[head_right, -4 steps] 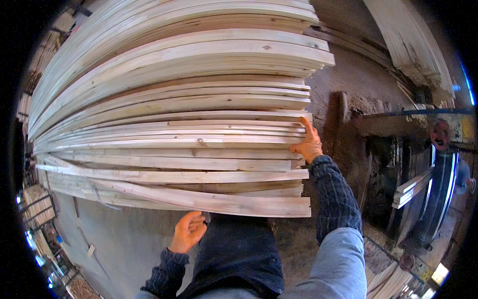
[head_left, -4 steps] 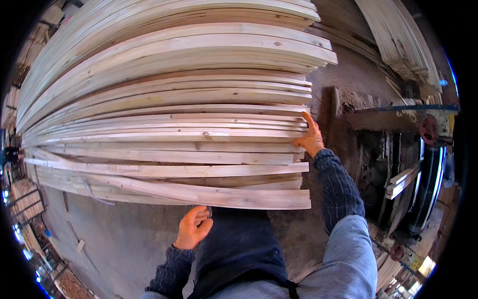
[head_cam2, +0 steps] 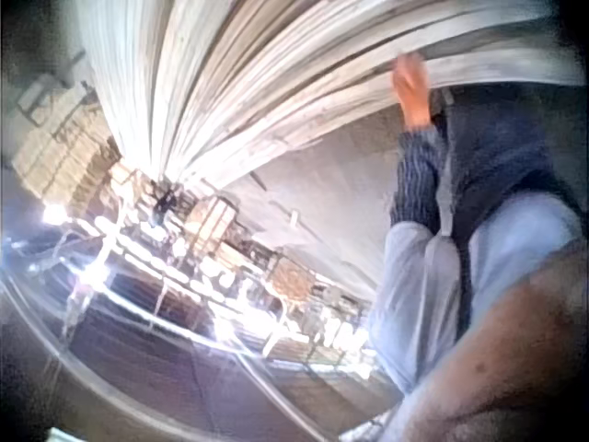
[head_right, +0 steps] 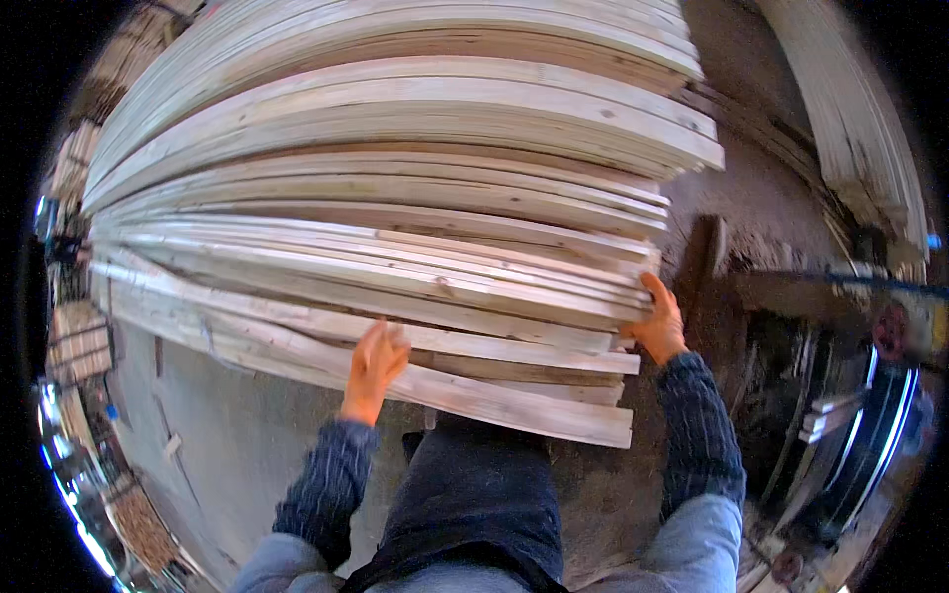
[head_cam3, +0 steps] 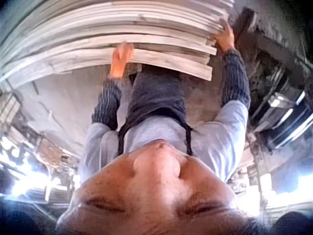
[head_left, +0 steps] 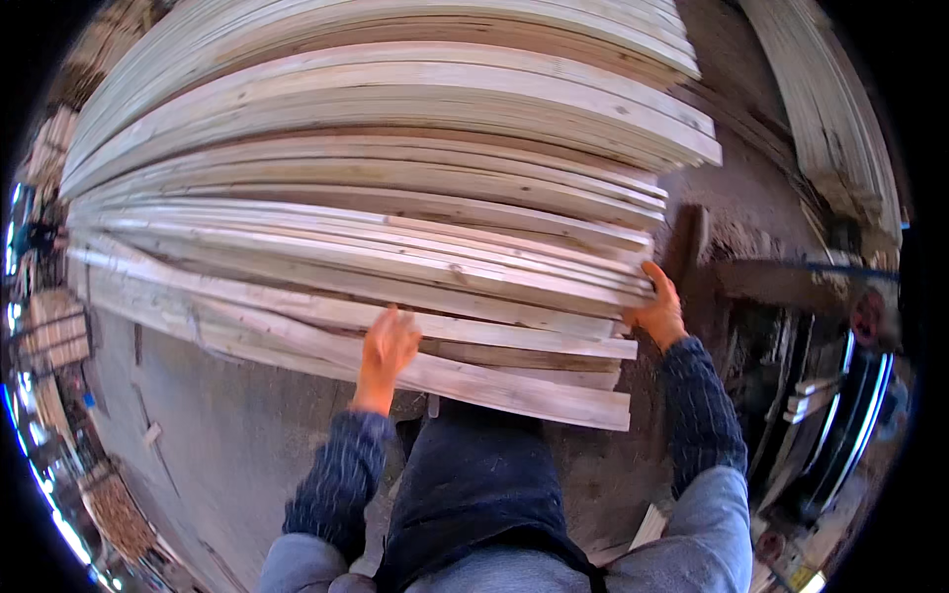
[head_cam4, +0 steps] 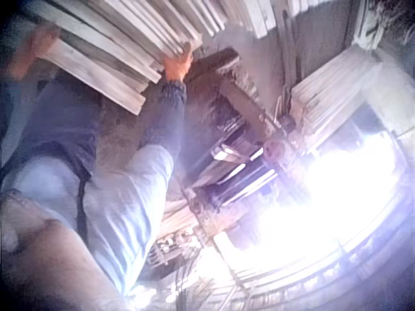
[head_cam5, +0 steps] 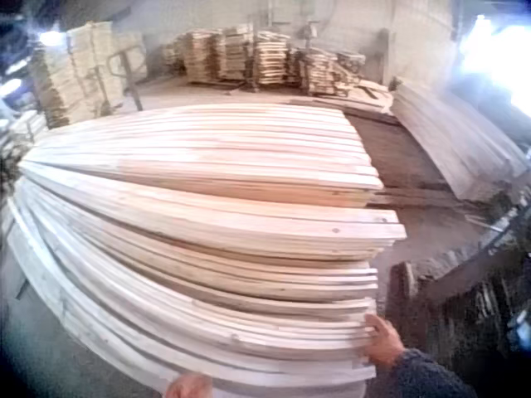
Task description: The person picks up long wooden planks from a stack and feeds them into a woodworking machine. They guide the planks through the machine and then place the processed wood onto a separate pile, repeating this process continuously.
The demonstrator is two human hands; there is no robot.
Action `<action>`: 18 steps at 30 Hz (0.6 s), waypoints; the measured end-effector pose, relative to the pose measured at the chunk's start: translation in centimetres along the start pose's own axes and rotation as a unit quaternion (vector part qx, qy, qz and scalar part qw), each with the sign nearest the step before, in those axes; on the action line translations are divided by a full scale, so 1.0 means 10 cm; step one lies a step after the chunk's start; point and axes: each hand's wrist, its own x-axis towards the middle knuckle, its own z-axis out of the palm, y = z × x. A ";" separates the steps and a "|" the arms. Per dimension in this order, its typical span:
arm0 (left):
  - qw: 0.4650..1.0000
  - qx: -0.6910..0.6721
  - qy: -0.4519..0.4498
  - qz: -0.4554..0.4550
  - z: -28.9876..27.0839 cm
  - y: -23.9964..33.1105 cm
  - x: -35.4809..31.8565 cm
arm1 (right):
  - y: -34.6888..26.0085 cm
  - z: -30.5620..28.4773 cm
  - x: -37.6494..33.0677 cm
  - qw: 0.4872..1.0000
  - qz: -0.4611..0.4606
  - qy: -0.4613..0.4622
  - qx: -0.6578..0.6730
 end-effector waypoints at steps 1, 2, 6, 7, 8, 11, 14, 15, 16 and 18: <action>0.994 -0.107 0.016 0.010 -0.09 0.04 0.31 | -0.06 -0.04 -0.05 1.000 0.005 -0.022 0.009; 0.976 -0.215 0.025 0.022 -0.18 0.03 0.58 | -0.11 -0.10 -0.11 0.999 0.013 -0.040 0.015; 0.950 -0.297 0.054 0.082 -0.32 0.22 1.15 | -0.10 -0.24 -0.39 0.999 -0.024 -0.027 -0.028; 0.975 -0.151 0.108 0.120 -0.23 0.27 1.16 | -0.15 -0.28 -0.50 0.999 0.006 -0.039 -0.001; 0.975 -0.016 0.168 0.143 -0.14 0.34 1.17 | -0.16 -0.35 -0.57 0.999 -0.012 -0.037 -0.029; 0.901 -0.408 0.124 0.079 -0.17 0.26 1.38 | -0.46 -0.44 -0.65 0.994 -0.041 -0.073 -0.073; 0.891 -0.438 0.119 0.011 -0.05 0.20 1.36 | -0.83 -0.54 -0.62 0.962 -0.127 -0.106 -0.215; 0.884 -0.447 0.134 0.027 -0.08 0.17 1.33 | -1.03 -0.48 -0.57 0.944 -0.189 -0.106 -0.247; 0.877 -0.455 0.148 0.040 -0.12 0.07 1.29 | -1.24 -0.40 -0.55 0.922 -0.247 -0.105 -0.278; 0.879 -0.452 0.150 0.028 -0.28 -0.13 1.11 | -2.09 -0.02 -0.53 0.934 -0.201 -0.246 -0.161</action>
